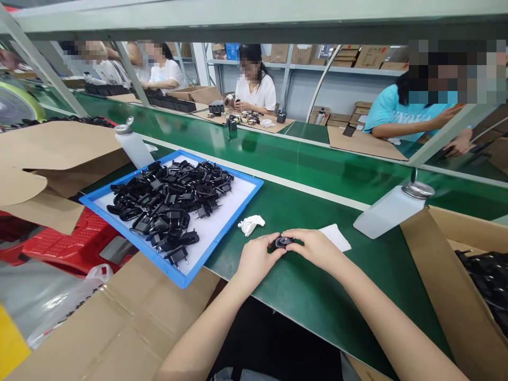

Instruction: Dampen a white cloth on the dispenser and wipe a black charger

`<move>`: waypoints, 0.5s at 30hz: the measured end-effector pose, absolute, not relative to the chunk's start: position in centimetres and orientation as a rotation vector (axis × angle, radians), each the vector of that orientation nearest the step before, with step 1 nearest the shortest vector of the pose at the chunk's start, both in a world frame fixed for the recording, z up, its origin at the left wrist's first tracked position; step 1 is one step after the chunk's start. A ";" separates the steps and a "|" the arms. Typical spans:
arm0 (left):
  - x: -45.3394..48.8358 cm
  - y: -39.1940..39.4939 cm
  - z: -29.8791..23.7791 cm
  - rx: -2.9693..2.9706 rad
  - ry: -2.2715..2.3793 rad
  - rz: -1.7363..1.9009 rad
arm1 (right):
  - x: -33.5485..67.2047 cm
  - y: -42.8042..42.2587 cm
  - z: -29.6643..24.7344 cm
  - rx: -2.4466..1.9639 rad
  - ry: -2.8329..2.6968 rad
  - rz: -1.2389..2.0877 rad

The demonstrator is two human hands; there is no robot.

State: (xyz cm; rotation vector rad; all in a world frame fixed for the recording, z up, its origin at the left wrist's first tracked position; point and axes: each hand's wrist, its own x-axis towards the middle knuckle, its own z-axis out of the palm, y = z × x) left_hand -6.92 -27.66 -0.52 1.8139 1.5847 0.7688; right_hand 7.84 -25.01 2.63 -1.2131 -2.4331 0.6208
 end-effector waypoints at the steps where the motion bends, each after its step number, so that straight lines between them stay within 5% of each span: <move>1: -6.9 -27.7 -0.2 1.852 1.622 0.727 | 7.8 -24.9 2.8 -1.239 -2.448 0.643; 15: -5.6 -26.6 3.5 1.951 1.736 0.362 | 7.6 -24.1 4.0 -1.441 -2.556 0.800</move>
